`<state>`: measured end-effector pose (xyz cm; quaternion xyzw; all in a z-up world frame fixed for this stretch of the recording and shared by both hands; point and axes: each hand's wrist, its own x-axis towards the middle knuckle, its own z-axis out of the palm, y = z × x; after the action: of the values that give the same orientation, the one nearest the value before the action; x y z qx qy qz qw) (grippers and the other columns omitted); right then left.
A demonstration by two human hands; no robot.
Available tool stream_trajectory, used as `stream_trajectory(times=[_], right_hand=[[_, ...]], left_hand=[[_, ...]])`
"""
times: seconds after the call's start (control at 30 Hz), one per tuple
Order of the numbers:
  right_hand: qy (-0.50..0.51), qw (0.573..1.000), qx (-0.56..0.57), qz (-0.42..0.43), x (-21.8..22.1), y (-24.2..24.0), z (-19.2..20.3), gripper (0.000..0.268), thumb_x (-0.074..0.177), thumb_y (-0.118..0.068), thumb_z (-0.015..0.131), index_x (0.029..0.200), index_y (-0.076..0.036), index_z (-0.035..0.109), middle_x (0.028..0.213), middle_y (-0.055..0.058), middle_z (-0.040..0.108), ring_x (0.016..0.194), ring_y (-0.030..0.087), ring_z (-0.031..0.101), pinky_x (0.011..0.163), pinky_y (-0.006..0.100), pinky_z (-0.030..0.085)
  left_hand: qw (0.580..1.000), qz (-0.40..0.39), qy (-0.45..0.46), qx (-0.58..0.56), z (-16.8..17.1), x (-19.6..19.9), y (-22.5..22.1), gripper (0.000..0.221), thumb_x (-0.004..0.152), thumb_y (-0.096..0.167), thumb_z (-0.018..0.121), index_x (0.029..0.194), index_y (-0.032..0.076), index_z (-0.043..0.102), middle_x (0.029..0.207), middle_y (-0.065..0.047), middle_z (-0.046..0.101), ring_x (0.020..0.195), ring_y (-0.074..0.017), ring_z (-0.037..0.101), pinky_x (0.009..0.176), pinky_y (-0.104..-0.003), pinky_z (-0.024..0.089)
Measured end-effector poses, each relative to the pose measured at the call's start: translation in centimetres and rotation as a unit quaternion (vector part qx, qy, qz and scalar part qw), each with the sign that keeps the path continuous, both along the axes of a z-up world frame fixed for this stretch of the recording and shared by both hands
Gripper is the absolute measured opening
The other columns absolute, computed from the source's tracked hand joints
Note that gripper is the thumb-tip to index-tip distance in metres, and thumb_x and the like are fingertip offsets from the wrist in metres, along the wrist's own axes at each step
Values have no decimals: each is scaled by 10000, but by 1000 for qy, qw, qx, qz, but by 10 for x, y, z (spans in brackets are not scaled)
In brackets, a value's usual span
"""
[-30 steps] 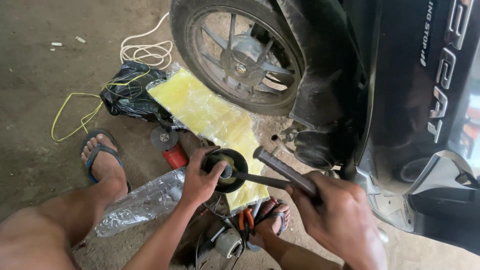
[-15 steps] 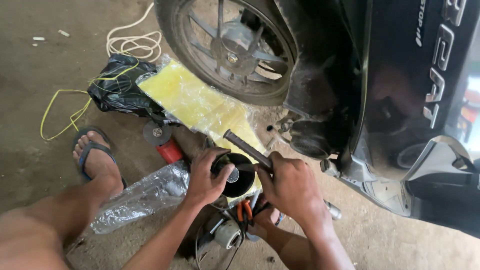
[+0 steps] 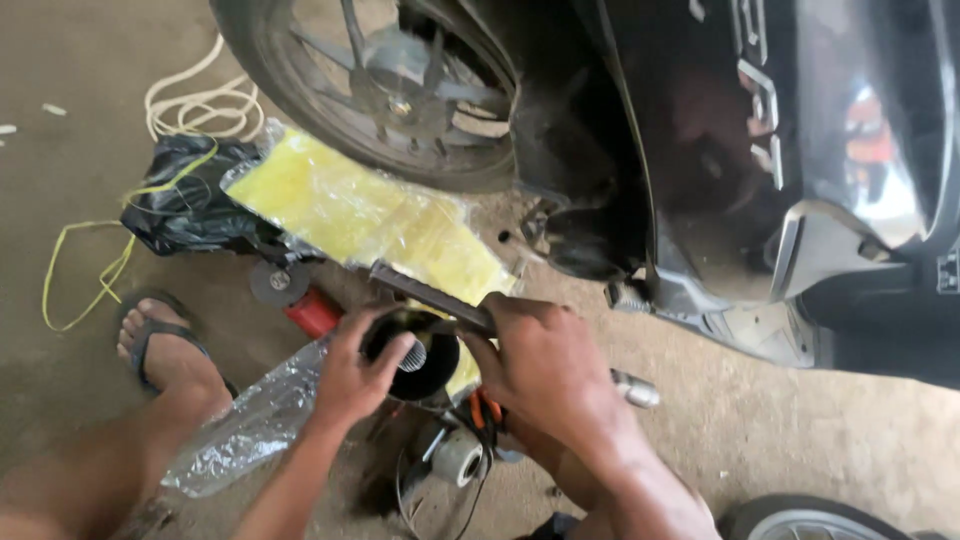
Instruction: Stuffing fiberglass insulation into a motorcycle muffler.
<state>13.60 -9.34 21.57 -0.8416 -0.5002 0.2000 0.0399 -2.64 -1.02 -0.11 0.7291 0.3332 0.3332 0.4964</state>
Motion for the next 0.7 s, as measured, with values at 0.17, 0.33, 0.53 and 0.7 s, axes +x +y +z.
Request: stream_trajectory(times=[0.17, 0.33, 0.53, 0.7], right_hand=[[-13, 1000, -13, 9, -13, -6, 34, 208, 910, -345, 672, 917, -144, 727, 778, 127, 766, 776, 393, 773, 674, 504, 632], [27, 997, -65, 31, -5, -1, -16, 287, 953, -381, 609, 942, -106, 691, 832, 159, 751, 804, 410, 765, 698, 503, 616], [17, 999, -39, 2, -3, -9, -46, 347, 930, -445, 612, 961, -105, 673, 827, 149, 748, 814, 440, 752, 712, 548, 606], [21, 999, -37, -4, -23, -15, -54, 382, 961, -469, 579, 1011, -101, 666, 874, 167, 750, 835, 462, 746, 744, 583, 599]], left_hand=[[997, -3, 1, -81, -1, -10, 6, 376, 876, 301, 798, 1191, 111, 717, 1044, -171, 720, 1069, -373, 699, 993, -517, 515], [997, -27, 11, -71, -13, -13, 7, 398, 869, 301, 818, 1206, 109, 730, 1045, -159, 726, 1069, -362, 699, 1002, -510, 504], [999, -46, 8, 16, -1, -7, 14, 311, 880, 315, 794, 1130, 134, 761, 988, -136, 750, 985, -373, 710, 936, -490, 531], [999, -21, 20, 26, -10, -20, 16, 286, 910, 285, 776, 1087, 72, 703, 960, -184, 719, 943, -427, 690, 913, -529, 527]])
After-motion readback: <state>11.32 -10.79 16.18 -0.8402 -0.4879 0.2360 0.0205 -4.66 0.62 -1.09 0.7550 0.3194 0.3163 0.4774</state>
